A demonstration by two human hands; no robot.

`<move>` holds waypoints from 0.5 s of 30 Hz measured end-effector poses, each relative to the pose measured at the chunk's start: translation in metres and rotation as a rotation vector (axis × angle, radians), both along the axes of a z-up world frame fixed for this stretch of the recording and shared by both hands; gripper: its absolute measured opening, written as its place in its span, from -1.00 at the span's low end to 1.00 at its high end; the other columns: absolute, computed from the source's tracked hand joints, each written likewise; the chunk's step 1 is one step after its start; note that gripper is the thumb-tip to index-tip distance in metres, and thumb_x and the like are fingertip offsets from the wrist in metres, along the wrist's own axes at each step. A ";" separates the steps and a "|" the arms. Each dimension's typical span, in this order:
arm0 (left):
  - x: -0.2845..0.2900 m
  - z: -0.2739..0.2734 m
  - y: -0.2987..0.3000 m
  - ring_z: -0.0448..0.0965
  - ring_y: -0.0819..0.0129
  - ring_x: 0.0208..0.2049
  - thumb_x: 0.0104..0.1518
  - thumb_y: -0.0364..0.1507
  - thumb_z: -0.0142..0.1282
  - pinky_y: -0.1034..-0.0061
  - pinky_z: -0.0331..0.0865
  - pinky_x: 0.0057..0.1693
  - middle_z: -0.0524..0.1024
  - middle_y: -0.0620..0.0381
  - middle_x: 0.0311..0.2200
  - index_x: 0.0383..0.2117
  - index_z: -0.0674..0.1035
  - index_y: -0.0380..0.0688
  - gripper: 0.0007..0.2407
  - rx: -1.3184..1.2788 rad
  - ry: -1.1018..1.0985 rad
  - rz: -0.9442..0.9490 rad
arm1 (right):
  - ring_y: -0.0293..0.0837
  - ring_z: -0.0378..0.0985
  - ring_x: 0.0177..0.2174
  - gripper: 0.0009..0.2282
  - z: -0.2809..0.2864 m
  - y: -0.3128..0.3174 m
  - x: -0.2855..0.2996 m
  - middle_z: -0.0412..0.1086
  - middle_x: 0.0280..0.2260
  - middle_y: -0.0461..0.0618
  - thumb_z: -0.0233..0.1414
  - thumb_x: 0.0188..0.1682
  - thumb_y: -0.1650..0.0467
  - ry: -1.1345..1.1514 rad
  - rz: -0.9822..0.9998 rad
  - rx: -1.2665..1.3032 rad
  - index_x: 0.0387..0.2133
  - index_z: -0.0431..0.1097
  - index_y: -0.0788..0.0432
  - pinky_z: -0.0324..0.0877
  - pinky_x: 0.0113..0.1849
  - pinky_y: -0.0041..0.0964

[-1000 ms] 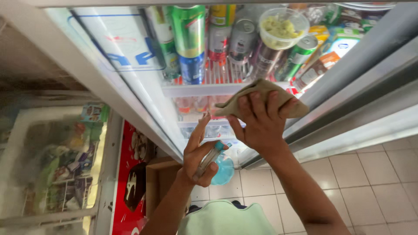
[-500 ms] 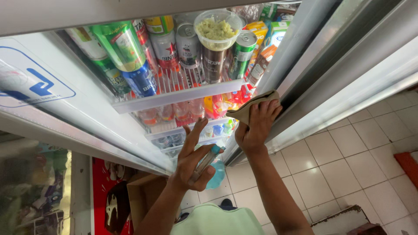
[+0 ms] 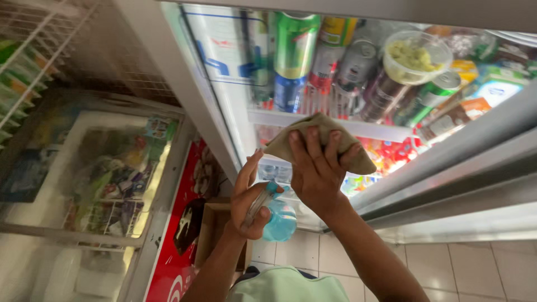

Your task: The person wipes the glass door of a commercial refrigerator with a cloth and spray bottle, then sits on the floor to wipe and restock snack packages on a shelf.

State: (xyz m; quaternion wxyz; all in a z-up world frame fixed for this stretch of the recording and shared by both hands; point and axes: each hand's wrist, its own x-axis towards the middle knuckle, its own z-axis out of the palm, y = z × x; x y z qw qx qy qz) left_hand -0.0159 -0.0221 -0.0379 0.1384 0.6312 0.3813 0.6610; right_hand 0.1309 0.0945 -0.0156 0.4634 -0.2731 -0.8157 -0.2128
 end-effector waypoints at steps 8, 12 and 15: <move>-0.047 0.000 -0.030 0.08 -0.25 0.49 0.36 0.01 -0.16 0.07 0.01 0.52 0.04 -0.44 0.41 -0.24 0.61 -0.49 -0.39 0.008 -0.021 0.247 | -0.12 0.08 0.35 -0.62 0.049 -0.025 -0.069 0.26 0.32 -0.17 -0.07 0.21 0.38 -0.201 0.095 0.149 0.30 0.40 -0.07 -0.54 0.36 0.07; -0.046 -0.003 -0.024 -0.08 -0.31 0.52 0.38 -0.04 -0.11 0.04 0.01 0.50 -0.07 -0.48 0.44 -0.22 0.60 -0.52 -0.43 0.003 -0.046 0.180 | -0.24 0.15 0.31 -0.54 0.046 -0.020 -0.049 0.29 0.29 -0.28 -0.07 0.07 0.42 -0.354 0.135 0.192 0.26 0.40 -0.15 -0.51 0.36 0.02; -0.043 -0.005 -0.023 -0.12 -0.32 0.53 0.38 -0.09 -0.08 0.01 -0.16 0.54 -0.09 -0.49 0.46 -0.22 0.61 -0.52 -0.48 -0.022 -0.036 0.170 | -0.24 0.18 0.30 -0.59 0.043 -0.018 -0.035 0.33 0.27 -0.25 -0.06 0.11 0.39 -0.363 0.132 0.198 0.25 0.41 -0.11 -0.52 0.36 0.03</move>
